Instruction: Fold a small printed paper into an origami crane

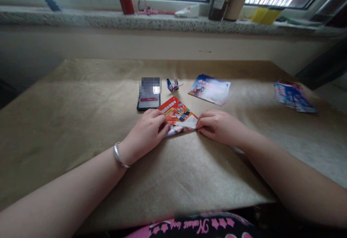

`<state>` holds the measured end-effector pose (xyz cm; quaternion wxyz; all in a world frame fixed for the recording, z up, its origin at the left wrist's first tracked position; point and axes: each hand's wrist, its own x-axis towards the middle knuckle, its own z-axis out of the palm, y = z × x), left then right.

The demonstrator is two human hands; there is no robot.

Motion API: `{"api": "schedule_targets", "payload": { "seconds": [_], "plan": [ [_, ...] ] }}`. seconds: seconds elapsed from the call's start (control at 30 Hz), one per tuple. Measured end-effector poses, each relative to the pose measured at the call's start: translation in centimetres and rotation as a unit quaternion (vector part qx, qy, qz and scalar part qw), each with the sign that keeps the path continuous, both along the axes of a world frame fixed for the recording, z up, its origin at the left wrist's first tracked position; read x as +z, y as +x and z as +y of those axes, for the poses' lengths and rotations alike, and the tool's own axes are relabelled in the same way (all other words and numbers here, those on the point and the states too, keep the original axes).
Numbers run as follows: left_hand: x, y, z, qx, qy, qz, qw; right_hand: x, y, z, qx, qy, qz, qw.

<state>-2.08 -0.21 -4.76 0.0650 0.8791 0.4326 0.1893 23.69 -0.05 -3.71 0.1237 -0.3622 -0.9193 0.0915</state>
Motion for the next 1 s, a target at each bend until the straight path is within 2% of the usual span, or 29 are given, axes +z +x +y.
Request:
{"api": "schedule_targets", "payload": {
  "seconds": [0.27,0.43,1.0],
  "plan": [
    [-0.4,0.1,0.5,0.017,-0.006,-0.021,1.000,0.0,-0.2,-0.1,-0.028,0.040,-0.021,0.999],
    [-0.4,0.1,0.6,0.023,-0.007,-0.035,0.999,-0.4,-0.2,-0.2,-0.023,0.061,-0.038,0.997],
    [-0.8,0.3,1.1,0.027,0.004,-0.032,0.999,-1.2,-0.4,0.3,-0.032,0.086,-0.008,0.996]
  ]
}}
